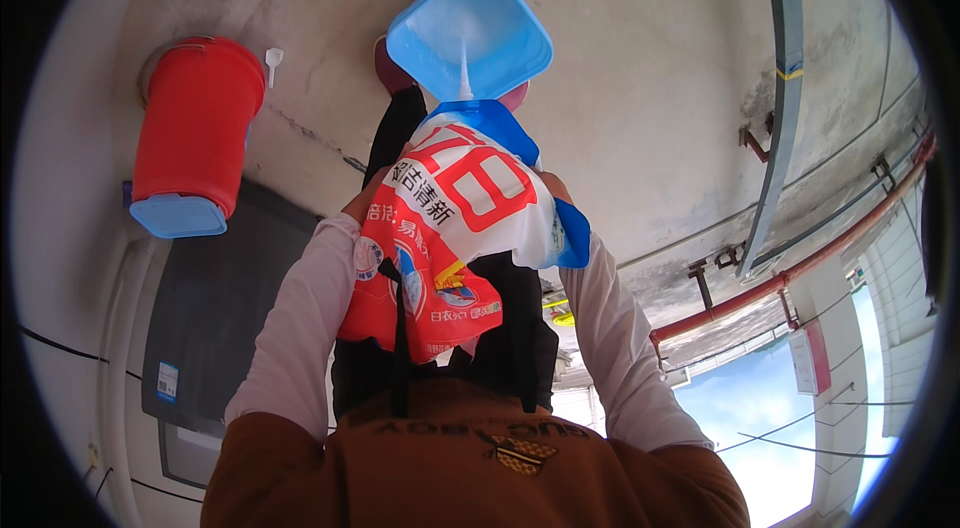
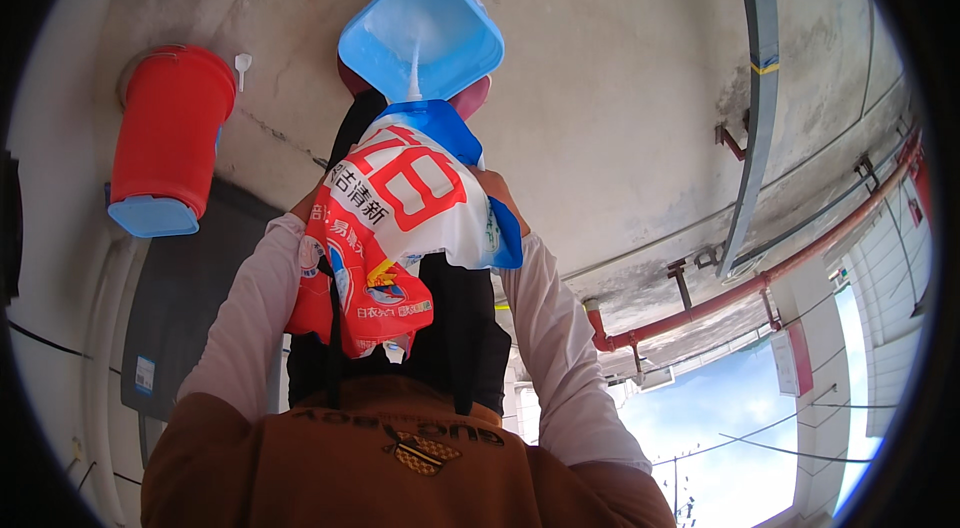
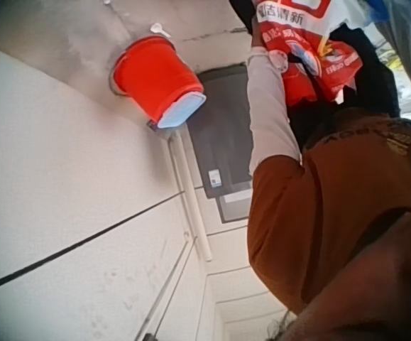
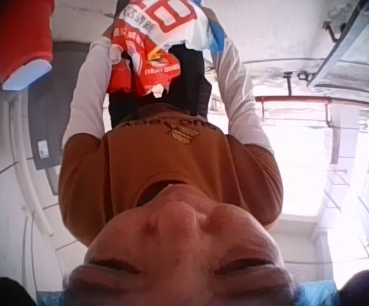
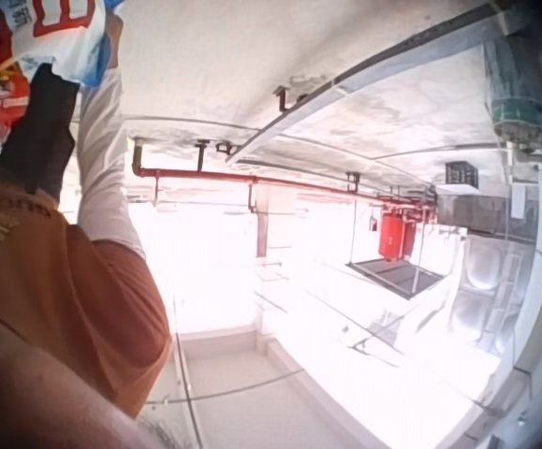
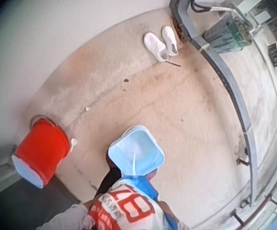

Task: The person pours liquid detergent from a large refill pouch into a small blue basin. They then fold and crumple the empty pouch and place it into a nearby bucket. Finally, they pick up the blue basin and set it down again.

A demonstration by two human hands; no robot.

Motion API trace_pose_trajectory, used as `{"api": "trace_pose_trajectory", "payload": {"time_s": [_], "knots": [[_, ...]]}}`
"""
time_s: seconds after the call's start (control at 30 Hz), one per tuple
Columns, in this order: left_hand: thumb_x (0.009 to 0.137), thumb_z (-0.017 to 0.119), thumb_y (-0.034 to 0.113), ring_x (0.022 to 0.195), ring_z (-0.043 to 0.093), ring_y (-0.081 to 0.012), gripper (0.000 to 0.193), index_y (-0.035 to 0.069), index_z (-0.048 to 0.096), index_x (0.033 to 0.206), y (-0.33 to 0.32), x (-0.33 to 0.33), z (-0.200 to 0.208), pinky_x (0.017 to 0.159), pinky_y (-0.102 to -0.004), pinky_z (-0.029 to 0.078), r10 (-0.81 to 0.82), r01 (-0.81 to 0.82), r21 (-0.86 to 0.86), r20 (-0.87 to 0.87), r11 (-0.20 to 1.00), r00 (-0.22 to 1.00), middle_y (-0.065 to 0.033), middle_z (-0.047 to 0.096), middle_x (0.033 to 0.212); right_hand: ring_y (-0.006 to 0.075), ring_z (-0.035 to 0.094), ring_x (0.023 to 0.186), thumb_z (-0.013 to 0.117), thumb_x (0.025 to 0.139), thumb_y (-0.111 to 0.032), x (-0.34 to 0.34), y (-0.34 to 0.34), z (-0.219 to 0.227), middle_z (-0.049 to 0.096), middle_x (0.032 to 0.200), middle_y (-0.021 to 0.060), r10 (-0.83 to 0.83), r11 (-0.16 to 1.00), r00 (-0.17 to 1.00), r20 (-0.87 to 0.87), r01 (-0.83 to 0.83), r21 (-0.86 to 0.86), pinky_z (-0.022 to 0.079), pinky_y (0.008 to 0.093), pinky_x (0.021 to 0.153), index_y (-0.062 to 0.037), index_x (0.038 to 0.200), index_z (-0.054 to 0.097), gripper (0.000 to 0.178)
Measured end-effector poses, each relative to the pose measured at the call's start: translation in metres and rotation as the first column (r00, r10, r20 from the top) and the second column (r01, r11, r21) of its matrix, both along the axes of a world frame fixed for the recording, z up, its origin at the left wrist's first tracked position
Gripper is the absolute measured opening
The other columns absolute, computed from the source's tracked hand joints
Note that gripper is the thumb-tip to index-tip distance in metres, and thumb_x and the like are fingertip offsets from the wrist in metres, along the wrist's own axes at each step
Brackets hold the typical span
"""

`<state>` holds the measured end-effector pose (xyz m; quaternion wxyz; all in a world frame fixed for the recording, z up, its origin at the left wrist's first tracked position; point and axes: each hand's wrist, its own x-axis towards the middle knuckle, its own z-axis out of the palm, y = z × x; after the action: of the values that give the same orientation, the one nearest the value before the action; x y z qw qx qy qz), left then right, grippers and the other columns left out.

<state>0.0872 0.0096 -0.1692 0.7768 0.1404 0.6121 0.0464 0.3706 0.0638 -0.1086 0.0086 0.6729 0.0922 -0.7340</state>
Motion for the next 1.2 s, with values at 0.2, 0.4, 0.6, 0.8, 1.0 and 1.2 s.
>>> {"api": "trace_pose_trajectory", "payload": {"time_s": [0.2, 0.4, 0.6, 0.8, 1.0, 1.2], "knots": [[0.089, 0.052, 0.042, 0.081, 0.062, -0.0178, 0.049, 0.000, 0.055, 0.115, -0.002, -0.001, 0.000, 0.075, -0.0273, 0.049, 0.001, -0.001, -0.009, 0.002, 1.000, 1.000, -0.0102, 0.064, 0.102, 0.0158, 0.065, 0.080, 0.061, 0.086, -0.022, 0.005, -0.012, -0.006, 0.066, 0.097, 0.0109, -0.130, 0.992, 0.990, -0.050, 0.130, -0.002, 0.053, 0.0278, 0.072, -0.0015, 0.109, 0.059, 0.030], [0.089, 0.052, 0.041, 0.081, 0.063, -0.0178, 0.049, 0.000, 0.055, 0.114, -0.001, -0.001, 0.001, 0.075, -0.0274, 0.049, 0.005, -0.005, -0.015, -0.003, 1.000, 1.000, -0.0103, 0.064, 0.102, 0.0175, 0.065, 0.079, 0.063, 0.084, -0.022, 0.005, -0.012, -0.001, 0.065, 0.097, 0.0107, -0.076, 0.988, 0.990, -0.119, 0.091, 0.127, 0.053, 0.0294, 0.072, -0.0021, 0.107, 0.058, 0.031], [0.089, 0.052, 0.041, 0.081, 0.063, -0.0179, 0.048, 0.000, 0.055, 0.114, -0.001, -0.001, 0.004, 0.075, -0.0275, 0.050, -0.001, 0.001, -0.019, -0.004, 1.000, 1.000, -0.0104, 0.064, 0.102, 0.0147, 0.065, 0.078, 0.059, 0.087, -0.020, 0.003, -0.012, -0.001, 0.066, 0.097, 0.0091, -0.202, 0.978, 0.975, -0.091, 0.206, 0.039, 0.052, 0.0267, 0.071, -0.0016, 0.108, 0.060, 0.028], [0.089, 0.051, 0.041, 0.081, 0.063, -0.0179, 0.048, 0.001, 0.055, 0.114, -0.001, -0.001, 0.002, 0.075, -0.0276, 0.050, -0.003, 0.002, -0.023, -0.006, 1.000, 1.000, -0.0104, 0.064, 0.102, 0.0170, 0.065, 0.081, 0.063, 0.085, -0.022, 0.004, -0.016, -0.005, 0.065, 0.099, 0.0107, -0.271, 0.961, 0.955, -0.121, 0.275, 0.013, 0.053, 0.0291, 0.073, -0.0015, 0.109, 0.057, 0.032], [0.089, 0.051, 0.041, 0.081, 0.063, -0.0180, 0.047, 0.001, 0.056, 0.113, -0.001, -0.003, -0.002, 0.075, -0.0276, 0.050, 0.001, -0.001, -0.028, -0.001, 1.000, 1.000, -0.0105, 0.064, 0.102, 0.0189, 0.065, 0.082, 0.066, 0.082, -0.025, 0.003, -0.015, -0.001, 0.064, 0.101, 0.0117, -0.286, 0.955, 0.948, -0.141, 0.294, 0.041, 0.054, 0.0307, 0.075, -0.0020, 0.110, 0.056, 0.038], [0.089, 0.051, 0.041, 0.081, 0.063, -0.0181, 0.047, 0.001, 0.056, 0.113, -0.001, -0.004, -0.004, 0.075, -0.0277, 0.050, 0.001, -0.001, -0.029, 0.004, 1.000, 1.000, -0.0105, 0.064, 0.102, 0.0164, 0.064, 0.080, 0.061, 0.086, -0.022, 0.002, -0.015, -0.001, 0.065, 0.098, 0.0101, -0.209, 0.973, 0.974, -0.092, 0.216, 0.081, 0.053, 0.0280, 0.072, -0.0013, 0.108, 0.058, 0.030]]}}
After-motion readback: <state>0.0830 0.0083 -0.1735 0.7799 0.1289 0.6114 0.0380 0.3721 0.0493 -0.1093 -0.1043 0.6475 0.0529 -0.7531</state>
